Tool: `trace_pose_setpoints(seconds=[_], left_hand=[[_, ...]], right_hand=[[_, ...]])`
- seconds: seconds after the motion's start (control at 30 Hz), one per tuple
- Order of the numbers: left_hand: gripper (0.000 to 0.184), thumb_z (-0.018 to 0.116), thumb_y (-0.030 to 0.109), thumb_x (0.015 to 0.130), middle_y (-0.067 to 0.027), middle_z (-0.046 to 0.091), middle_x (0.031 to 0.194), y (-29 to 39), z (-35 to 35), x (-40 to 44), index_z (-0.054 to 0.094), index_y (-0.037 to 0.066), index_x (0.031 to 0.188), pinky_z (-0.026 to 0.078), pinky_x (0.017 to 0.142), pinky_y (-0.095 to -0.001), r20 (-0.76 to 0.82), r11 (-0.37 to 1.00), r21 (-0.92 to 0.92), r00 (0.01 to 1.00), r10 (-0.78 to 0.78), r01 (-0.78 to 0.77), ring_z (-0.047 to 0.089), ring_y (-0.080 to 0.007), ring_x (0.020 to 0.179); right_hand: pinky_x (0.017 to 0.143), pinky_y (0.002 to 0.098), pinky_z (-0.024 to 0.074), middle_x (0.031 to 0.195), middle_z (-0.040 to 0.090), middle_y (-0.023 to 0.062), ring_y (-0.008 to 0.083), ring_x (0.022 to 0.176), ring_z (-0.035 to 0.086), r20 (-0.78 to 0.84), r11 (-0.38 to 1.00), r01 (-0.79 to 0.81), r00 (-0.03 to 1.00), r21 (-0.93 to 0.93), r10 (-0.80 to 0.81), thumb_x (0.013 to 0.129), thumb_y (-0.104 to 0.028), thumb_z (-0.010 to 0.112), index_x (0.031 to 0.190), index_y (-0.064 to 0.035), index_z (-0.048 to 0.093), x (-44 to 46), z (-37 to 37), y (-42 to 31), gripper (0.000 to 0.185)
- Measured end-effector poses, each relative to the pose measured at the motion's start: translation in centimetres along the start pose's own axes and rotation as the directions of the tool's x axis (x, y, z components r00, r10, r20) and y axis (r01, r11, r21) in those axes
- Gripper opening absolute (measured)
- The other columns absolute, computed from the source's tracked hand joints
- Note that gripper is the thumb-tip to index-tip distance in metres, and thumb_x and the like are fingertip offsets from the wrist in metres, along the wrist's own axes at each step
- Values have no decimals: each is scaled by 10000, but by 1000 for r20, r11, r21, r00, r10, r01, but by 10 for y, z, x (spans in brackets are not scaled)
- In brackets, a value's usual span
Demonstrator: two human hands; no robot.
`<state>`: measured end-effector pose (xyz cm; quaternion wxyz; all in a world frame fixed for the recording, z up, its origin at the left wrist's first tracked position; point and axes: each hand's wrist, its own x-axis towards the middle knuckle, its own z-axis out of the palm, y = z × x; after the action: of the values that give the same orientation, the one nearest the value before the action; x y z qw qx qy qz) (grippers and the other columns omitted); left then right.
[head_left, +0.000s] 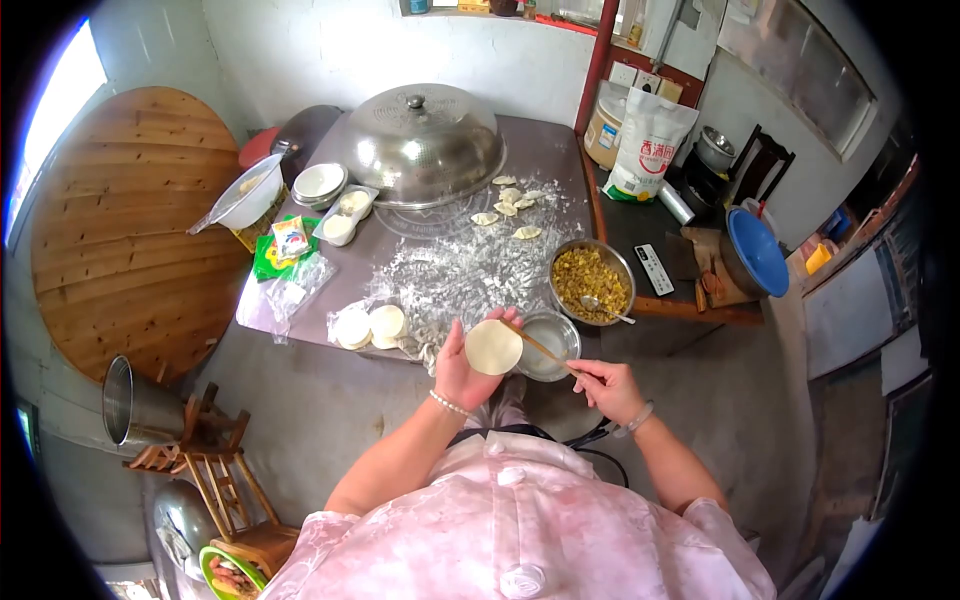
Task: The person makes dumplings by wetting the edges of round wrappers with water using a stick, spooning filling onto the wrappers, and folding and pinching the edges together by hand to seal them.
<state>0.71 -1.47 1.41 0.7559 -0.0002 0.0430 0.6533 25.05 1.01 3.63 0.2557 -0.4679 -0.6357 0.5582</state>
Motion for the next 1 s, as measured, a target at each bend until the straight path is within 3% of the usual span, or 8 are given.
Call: trace_pose_setpoints(seconds=[0.13,0.23,0.53,0.67,0.7,0.77,0.87,1.0], left_hand=[[709,286,540,940,-183,338,1420,3,-4,0,305,-28,1365,217,1117,-421,37,1000,6,999,-12,12,296,-309,1336],[721,277,549,938,-190,302,1441,2,-5,-1,293,-24,1376,197,1127,-422,29,999,41,999,-22,21,278,-308,1347],[632,252,457,969,-175,292,1453,1,-5,-2,286,-18,1384,188,1132,-421,21,999,49,1000,-21,20,266,-310,1354],[638,256,467,965,-159,304,1451,8,-9,-4,286,-10,1387,205,1124,-426,-22,998,55,1000,-10,11,275,-313,1349],[645,254,475,963,-158,307,1450,10,-9,-4,286,-8,1388,211,1121,-427,-18,999,52,1000,3,-2,279,-314,1346],[659,251,492,958,-156,313,1447,12,-11,-4,286,-5,1390,224,1114,-429,-11,999,44,1000,22,-22,287,-316,1342],[712,251,549,939,-157,328,1437,13,-13,-3,292,-2,1387,248,1098,-450,-6,999,30,1000,31,-31,300,-322,1332],[740,258,580,926,-161,344,1424,12,-11,-3,308,-4,1376,261,1090,-462,-4,1000,16,1000,26,-26,307,-325,1328]], right_hand=[[516,213,454,727,652,35,65,545,538,22,988,54,998,-142,-52,864,-15,531,1090,-57,659,-3,7,-21,262],[582,248,485,723,660,79,117,601,595,60,931,242,970,-272,-234,844,-1,531,1076,-49,657,-1,18,-30,268],[602,251,488,721,657,92,125,624,606,1,930,228,971,-289,-238,836,15,520,1053,-31,661,7,18,-33,262],[574,228,472,716,655,61,85,604,582,-110,986,81,989,-149,-98,837,30,529,1037,-30,669,15,-1,-25,251],[571,237,477,722,659,86,102,585,593,-131,976,69,987,-207,-98,829,18,533,1033,-28,668,19,-7,-22,249],[625,314,508,773,674,113,194,661,648,-100,908,-28,995,-418,-15,823,-41,541,1008,-76,687,32,-21,-9,238],[713,402,507,854,672,131,301,796,646,8,659,-36,998,-751,65,805,-111,553,978,-132,701,58,-38,53,229],[768,438,489,898,660,140,340,876,613,-72,505,-142,985,-851,156,792,-148,568,956,-151,704,71,-38,81,214]])
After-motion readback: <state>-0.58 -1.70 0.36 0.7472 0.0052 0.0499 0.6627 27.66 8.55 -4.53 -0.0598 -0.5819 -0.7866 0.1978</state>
